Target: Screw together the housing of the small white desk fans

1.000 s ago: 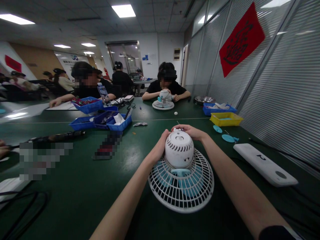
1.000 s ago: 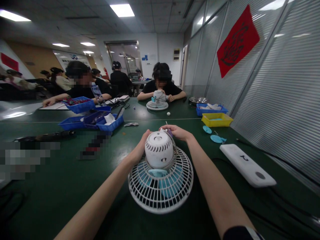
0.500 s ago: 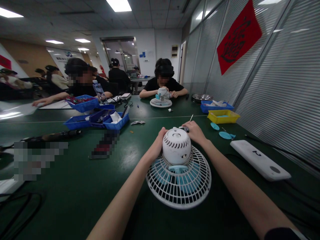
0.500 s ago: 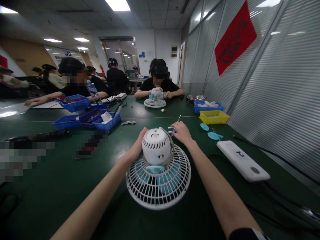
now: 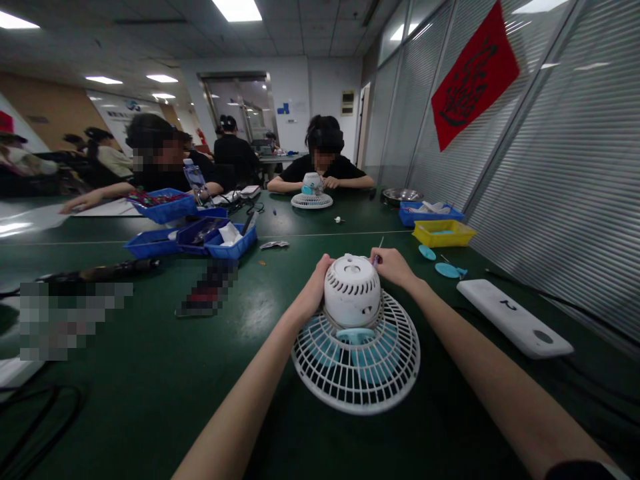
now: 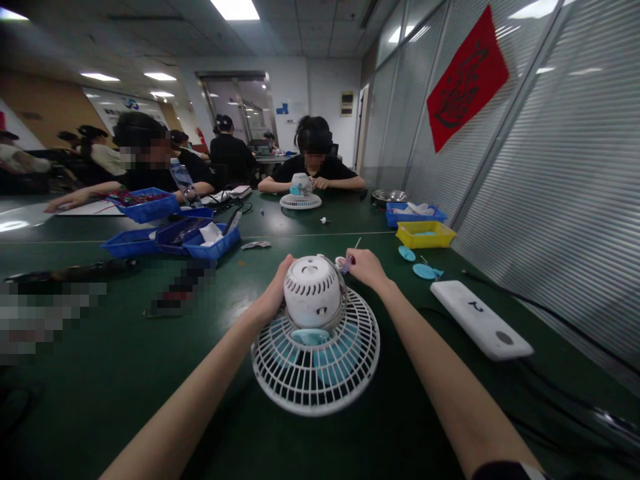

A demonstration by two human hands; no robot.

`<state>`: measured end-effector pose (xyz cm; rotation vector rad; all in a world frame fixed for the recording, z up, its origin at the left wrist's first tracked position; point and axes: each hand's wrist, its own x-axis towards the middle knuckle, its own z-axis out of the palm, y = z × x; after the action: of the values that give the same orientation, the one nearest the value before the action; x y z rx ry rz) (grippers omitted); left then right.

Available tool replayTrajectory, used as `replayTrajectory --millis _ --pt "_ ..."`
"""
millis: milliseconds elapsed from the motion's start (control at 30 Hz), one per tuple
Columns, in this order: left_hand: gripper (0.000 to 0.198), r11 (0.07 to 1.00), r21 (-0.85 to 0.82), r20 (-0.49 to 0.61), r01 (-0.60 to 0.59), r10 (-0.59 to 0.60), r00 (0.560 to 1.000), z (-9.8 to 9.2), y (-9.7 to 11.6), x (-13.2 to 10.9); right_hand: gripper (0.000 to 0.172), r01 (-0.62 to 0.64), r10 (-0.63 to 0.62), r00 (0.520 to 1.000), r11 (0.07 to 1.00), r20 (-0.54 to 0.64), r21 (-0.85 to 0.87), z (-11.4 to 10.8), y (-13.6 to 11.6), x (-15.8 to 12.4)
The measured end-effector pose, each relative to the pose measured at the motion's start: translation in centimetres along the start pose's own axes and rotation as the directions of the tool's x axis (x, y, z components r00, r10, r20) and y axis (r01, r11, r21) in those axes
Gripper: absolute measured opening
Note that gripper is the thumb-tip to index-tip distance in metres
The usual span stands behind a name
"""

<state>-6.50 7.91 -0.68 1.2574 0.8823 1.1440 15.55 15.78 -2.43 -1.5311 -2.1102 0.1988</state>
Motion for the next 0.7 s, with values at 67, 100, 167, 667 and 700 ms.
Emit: replayTrajectory --millis 67,100,167,667,700 --pt "0.055 1.000 0.012 -0.028 -0.002 0.002 1.000 0.0 -0.1 0.1 0.020 -0.017 0.015 0.999 0.999 0.041 0.051 0.5 -0.1 0.1" --pt "0.054 1.000 0.016 -0.037 0.000 0.001 0.999 0.0 -0.1 0.1 0.017 -0.004 0.001 0.999 0.997 0.050 0.076 0.9 -0.2 0.3" --pt "0.053 1.000 0.013 -0.039 -0.001 0.002 0.999 0.0 -0.1 0.2 0.007 0.050 -0.057 0.998 0.982 0.031 0.182 1.7 -0.3 0.5" --pt "0.056 0.972 0.235 -0.048 0.007 0.005 0.999 -0.1 1.1 -0.3 0.008 -0.112 0.107 0.994 0.937 0.032 0.331 0.5 -1.5 -0.3" --pt "0.055 0.941 0.337 -0.081 0.021 0.006 0.997 -0.3 1.3 -0.3 0.010 -0.121 0.113 0.993 0.932 0.043 0.341 0.1 -1.6 -0.5"
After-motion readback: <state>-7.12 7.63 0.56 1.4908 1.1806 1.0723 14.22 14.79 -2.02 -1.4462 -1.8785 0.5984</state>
